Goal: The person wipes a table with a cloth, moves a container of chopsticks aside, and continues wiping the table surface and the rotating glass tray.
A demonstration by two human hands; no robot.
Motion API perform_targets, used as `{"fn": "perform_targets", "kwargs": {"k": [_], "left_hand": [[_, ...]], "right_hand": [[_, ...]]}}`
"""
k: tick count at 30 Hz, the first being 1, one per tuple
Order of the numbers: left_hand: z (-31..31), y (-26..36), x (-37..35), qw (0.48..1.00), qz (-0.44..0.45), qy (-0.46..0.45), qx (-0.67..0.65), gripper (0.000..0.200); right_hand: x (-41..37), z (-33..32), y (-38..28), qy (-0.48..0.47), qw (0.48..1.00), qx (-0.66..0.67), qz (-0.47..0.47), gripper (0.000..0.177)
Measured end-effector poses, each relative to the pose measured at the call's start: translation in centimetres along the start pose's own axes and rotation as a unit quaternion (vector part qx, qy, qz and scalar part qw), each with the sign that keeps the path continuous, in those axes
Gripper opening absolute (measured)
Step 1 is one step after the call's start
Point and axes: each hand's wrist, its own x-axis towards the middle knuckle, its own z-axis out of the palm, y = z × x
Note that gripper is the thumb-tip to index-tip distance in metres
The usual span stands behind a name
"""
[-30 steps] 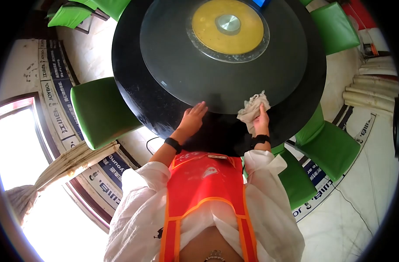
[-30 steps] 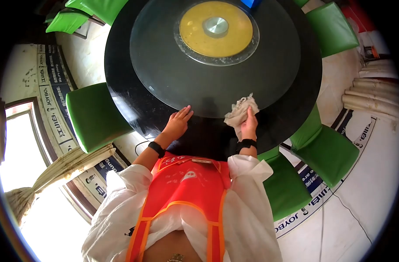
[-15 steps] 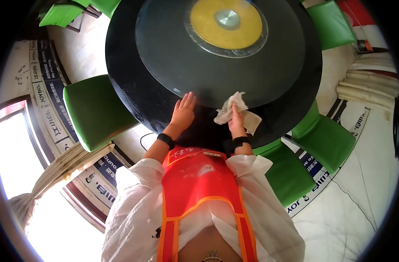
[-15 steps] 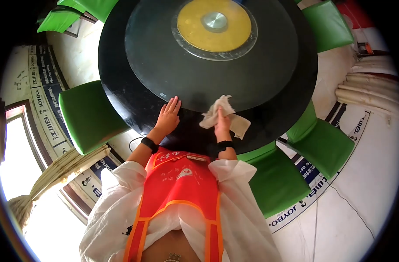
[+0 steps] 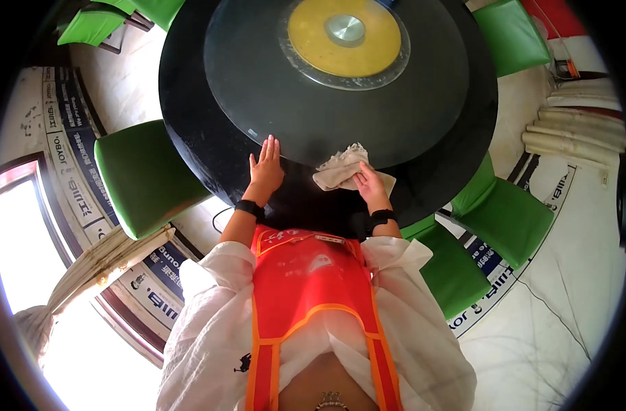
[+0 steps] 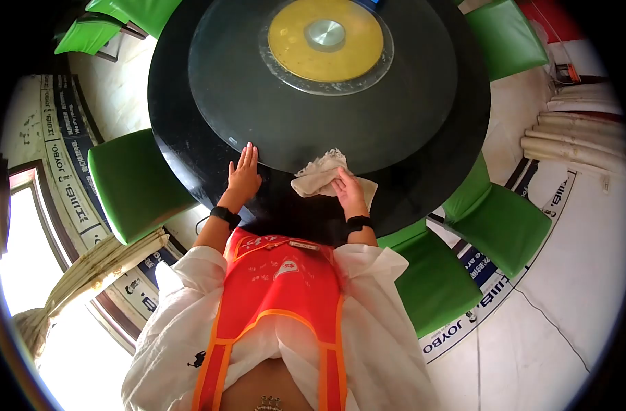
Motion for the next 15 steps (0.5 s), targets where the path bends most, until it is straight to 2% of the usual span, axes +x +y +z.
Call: {"fn": "perform_targets", "kwargs": {"k": [4,7,10,11,12,13,14,15], "left_hand": [[0.2,0.3,0.3,1.0,-0.024,0.004,-0.019,0.082],[-0.6,0.7,0.2,0.998,-0.046,-0.01,-0.044,0.076],[-0.5,0.2,0.9,0.997,-0.062,-0.006,-0.042,0.079],[-0.2,-0.1,1.2,0.997,-0.073,-0.002,-0.04,0.081],[0.5,-0.7,1.6,0.998,-0.066,0.02,-0.01,0.088],[0.3,-1.0,1.6,0.998,-0.066,0.02,-0.01,0.088],[-0.4,-1.2,1.6,0.997,-0.069,0.017,-0.013,0.088],[-0.7,-1.4,1.7,0.997,-0.071,0.014,-0.017,0.088]], "right_hand": [[-0.8,0.4,-0.4,0.015,1.0,-0.026,0.003,0.02],[-1.0,0.2,0.1,-0.005,0.995,-0.095,-0.004,0.023],[-2.2,0.5,0.9,0.003,0.962,-0.261,-0.077,0.03],[-2.9,0.4,0.7,0.004,0.962,-0.261,-0.077,0.03],[-3.6,0.3,0.2,0.02,0.836,-0.498,-0.227,0.033],[-4.5,0.1,-0.2,0.035,0.631,-0.689,-0.355,0.036],[-5.6,0.0,-0.7,0.035,0.631,-0.689,-0.356,0.036],[-6.7,-0.3,-1.1,0.093,0.577,-0.731,-0.352,0.037]]}}
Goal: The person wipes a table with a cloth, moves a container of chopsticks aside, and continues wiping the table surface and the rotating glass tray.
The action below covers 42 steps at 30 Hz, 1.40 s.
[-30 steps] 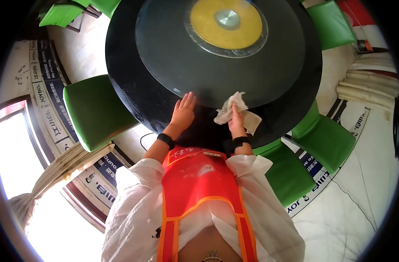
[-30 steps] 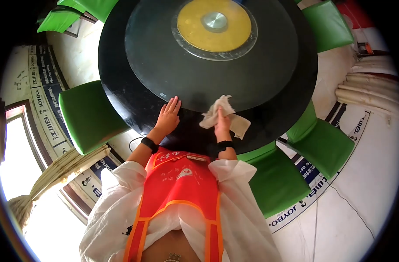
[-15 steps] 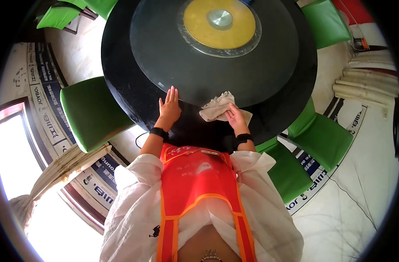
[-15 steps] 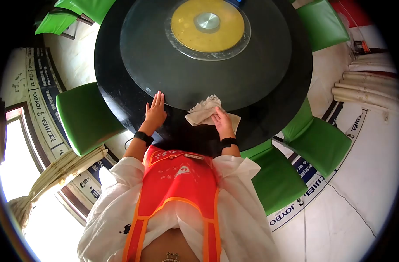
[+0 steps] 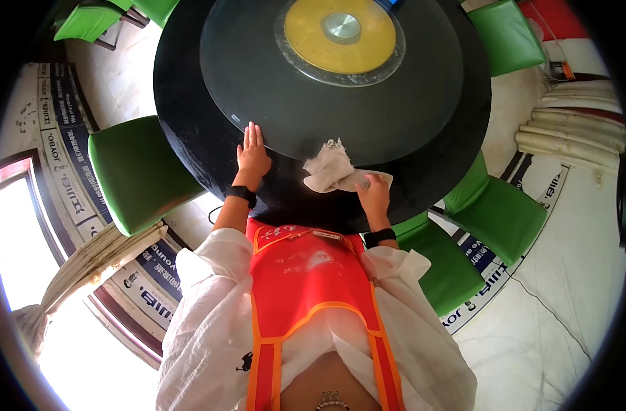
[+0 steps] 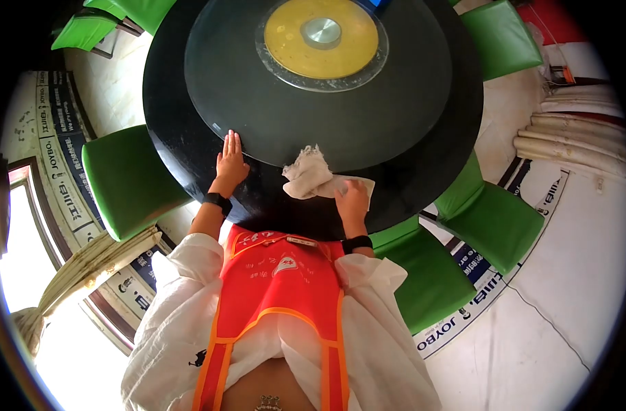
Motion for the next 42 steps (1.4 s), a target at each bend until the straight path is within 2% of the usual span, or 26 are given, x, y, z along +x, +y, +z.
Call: {"fn": "perform_targets", "kwargs": {"k": [1,5,7,11,12,13,14,15,16,17,18,20,22,24,29,32,34,35,38,42], "left_hand": [[0.2,-0.4,0.3,1.0,-0.001,0.013,0.012,0.088],[0.6,-1.7,1.3,0.999,0.006,0.028,-0.031,0.091],[0.2,-2.1,1.8,0.999,0.009,0.025,-0.047,0.091],[-0.4,-3.0,1.9,0.998,0.021,0.003,-0.062,0.092],[-0.5,-3.0,1.8,0.998,0.02,-0.016,-0.062,0.092],[-0.4,-2.9,1.7,0.998,0.021,-0.015,-0.062,0.092],[-0.4,-2.8,1.6,0.998,0.022,-0.013,-0.064,0.092],[-0.4,-2.8,1.5,0.997,0.022,-0.01,-0.067,0.093],[-0.3,-2.7,1.4,0.997,0.022,-0.01,-0.067,0.093],[-0.1,-2.6,1.4,0.997,0.023,-0.004,-0.073,0.092],[0.0,-2.5,1.5,0.997,0.023,0.003,-0.079,0.092],[-0.1,-2.5,1.3,0.997,0.024,0.0,-0.076,0.092],[-0.2,-2.5,1.1,0.996,0.039,0.012,-0.074,0.093],[-0.4,-2.4,1.1,0.997,0.039,0.01,-0.068,0.093],[-0.6,-2.2,1.2,0.999,0.023,-0.005,-0.04,0.093],[-0.7,-2.3,1.2,0.999,0.016,-0.017,-0.041,0.093],[-0.6,-2.3,1.1,0.999,0.018,-0.013,-0.025,0.093],[-0.9,-2.2,1.0,0.999,0.018,-0.013,-0.025,0.093],[-1.2,-2.0,0.9,0.999,0.017,-0.025,-0.027,0.093],[-0.8,-2.0,1.2,0.999,0.011,-0.029,-0.033,0.094]], "right_hand": [[-0.7,-0.8,0.4,0.022,0.996,-0.085,0.023,0.038],[-3.2,-0.4,3.6,0.03,0.996,-0.081,-0.027,0.034],[-2.9,0.4,4.3,-0.002,0.996,-0.08,-0.036,0.031],[-1.5,3.1,5.2,0.041,0.999,0.015,-0.009,0.023],[-0.7,3.9,5.5,0.044,0.96,0.261,0.091,0.02],[0.0,4.4,5.7,0.043,0.853,0.487,0.184,0.018],[0.6,3.9,4.5,0.043,0.852,0.488,0.184,0.018],[1.0,3.5,3.0,0.043,0.748,0.623,0.223,0.019],[1.2,3.4,2.2,0.041,0.621,0.74,0.256,0.019],[1.3,4.2,2.3,0.02,0.582,0.773,0.252,0.025],[1.5,4.5,2.0,0.018,0.582,0.773,0.252,0.025],[1.4,4.9,0.2,-0.033,0.52,0.818,0.243,0.024],[1.4,5.3,-1.5,-0.048,0.526,0.816,0.236,0.017],[1.8,5.3,-3.1,-0.09,0.555,0.793,0.236,0.031],[2.0,5.5,-4.0,-0.114,0.557,0.784,0.249,0.03],[2.2,5.6,-3.3,-0.091,0.577,0.775,0.239,0.032],[2.6,5.8,-2.1,-0.047,0.58,0.76,0.288,0.031],[2.9,5.7,-1.1,-0.035,0.554,0.776,0.299,0.035],[4.1,5.0,2.5,0.016,0.586,0.749,0.308,0.033],[6.0,2.3,7.2,0.109,0.594,0.726,0.331,0.028]]}}
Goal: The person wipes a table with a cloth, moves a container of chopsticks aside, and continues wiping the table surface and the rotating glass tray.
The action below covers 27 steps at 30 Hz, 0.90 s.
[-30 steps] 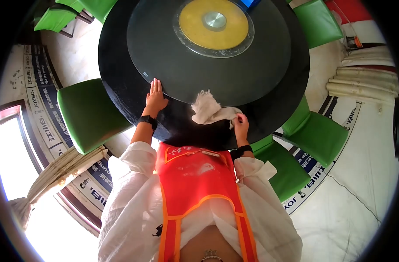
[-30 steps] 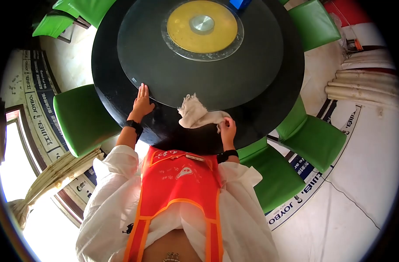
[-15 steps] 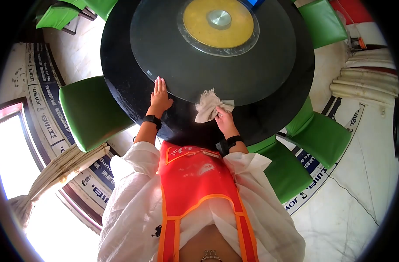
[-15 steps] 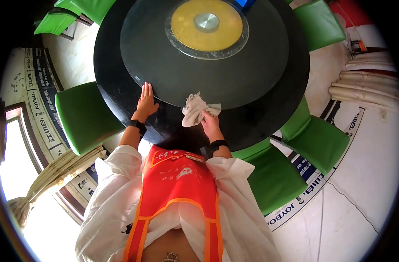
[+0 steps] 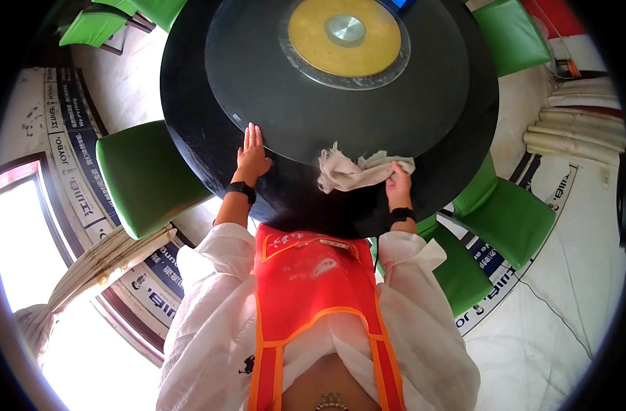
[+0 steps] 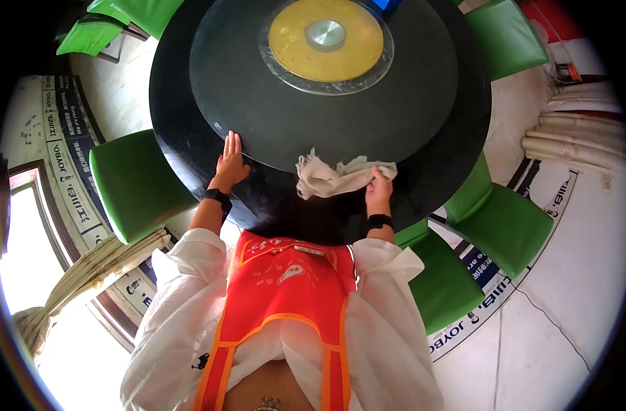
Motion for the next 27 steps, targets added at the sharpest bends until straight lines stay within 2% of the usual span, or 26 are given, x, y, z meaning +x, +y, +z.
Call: {"fn": "perform_targets", "kwargs": {"k": [2,5,7,10,11,14,15,16,18,20,22,23,25,27], "left_hand": [[0.3,-0.1,0.1,1.0,0.003,0.005,-0.005,0.094],[0.1,0.3,0.1,1.0,0.007,0.023,-0.014,0.095],[-0.7,0.8,0.2,0.999,-0.036,-0.001,0.006,0.09],[0.0,0.1,2.0,0.999,-0.032,-0.026,0.003,0.084],[-0.6,0.8,1.7,0.998,-0.001,-0.056,0.011,0.078],[0.1,3.9,0.2,0.997,0.05,-0.053,0.023,0.075],[1.4,4.8,-0.1,0.998,0.058,-0.011,0.015,0.074],[2.7,5.7,-0.5,0.998,0.062,-0.015,0.012,0.074],[4.5,8.0,-1.0,0.996,0.062,0.047,0.05,0.076],[3.6,10.4,-2.5,0.998,0.055,0.019,0.036,0.074],[3.8,10.9,-3.4,0.996,0.091,0.005,-0.008,0.07],[3.4,11.4,-3.9,0.996,0.088,-0.003,-0.022,0.067],[4.3,11.1,-4.0,0.994,0.103,0.014,-0.02,0.066],[5.4,10.8,-3.9,0.991,0.122,0.044,0.023,0.066]], "right_hand": [[0.4,-0.4,-1.4,-0.044,0.998,0.019,-0.033,0.028],[0.3,-0.1,-0.8,-0.015,1.0,0.015,-0.012,0.029],[0.4,-0.4,0.3,-0.008,0.999,0.033,0.005,0.03],[-1.7,1.1,0.4,0.023,1.0,0.014,0.005,0.03],[-2.0,1.4,0.9,0.013,1.0,0.012,-0.016,0.032],[-2.0,1.6,1.7,0.033,0.991,-0.125,-0.023,0.034],[-2.0,1.3,1.6,0.011,0.985,-0.171,0.014,0.034],[-2.5,1.7,0.9,-0.01,0.975,-0.215,0.05,0.035],[-3.4,2.2,-0.3,-0.046,0.938,-0.338,0.066,0.034],[-3.7,1.4,-1.1,-0.03,0.943,-0.33,0.024,0.04],[-4.5,1.0,-2.7,0.053,0.974,-0.221,-0.028,0.047],[-3.3,-0.1,-3.4,0.075,0.981,-0.18,-0.025,0.054],[-1.4,-2.5,-5.0,0.094,0.991,-0.088,-0.044,0.05],[0.6,-4.3,-6.4,0.065,0.996,-0.023,-0.053,0.047]]}}
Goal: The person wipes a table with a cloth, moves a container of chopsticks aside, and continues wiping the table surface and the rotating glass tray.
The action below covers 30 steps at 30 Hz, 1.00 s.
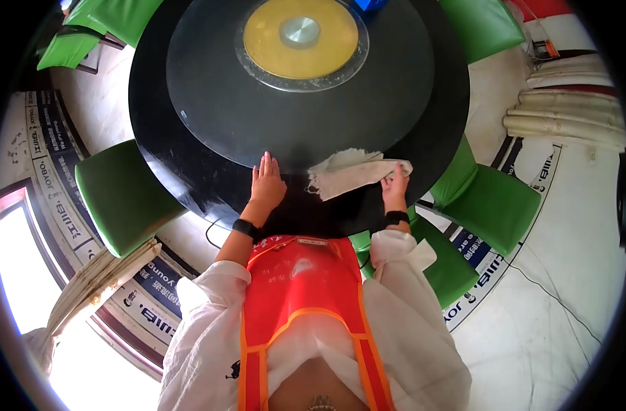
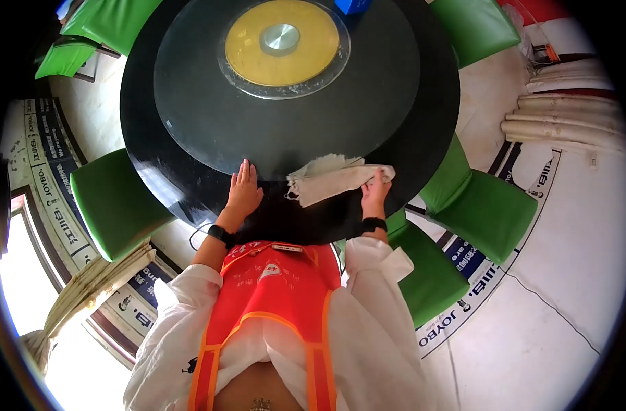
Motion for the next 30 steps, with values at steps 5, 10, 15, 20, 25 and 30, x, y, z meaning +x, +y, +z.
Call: {"fn": "perform_targets", "kwargs": {"k": [5,10,15,20,25,30], "left_hand": [[-1.3,-0.7,0.2,0.999,0.011,-0.026,-0.041,0.07],[-1.8,-0.5,0.1,0.999,0.009,-0.044,-0.025,0.077],[-2.1,-0.6,0.4,0.999,-0.031,-0.019,-0.018,0.08],[-1.9,-2.4,2.4,0.992,-0.125,0.014,-0.015,0.065],[-2.2,-2.0,3.1,0.995,-0.084,0.034,-0.043,0.06],[-0.7,-2.3,2.9,0.994,-0.087,0.048,-0.041,0.06]], "right_hand": [[3.2,1.7,-2.0,-0.074,0.994,0.078,0.033,0.047],[5.6,4.7,2.6,-0.111,0.99,0.037,-0.081,0.045],[2.2,5.6,3.6,-0.067,0.994,0.083,0.016,0.04],[-0.4,4.3,6.1,-0.125,0.988,0.03,0.086,0.024],[-4.5,5.4,5.3,-0.24,0.939,-0.048,0.241,0.03],[-6.2,5.6,8.5,-0.239,0.939,-0.031,0.246,0.031]]}}
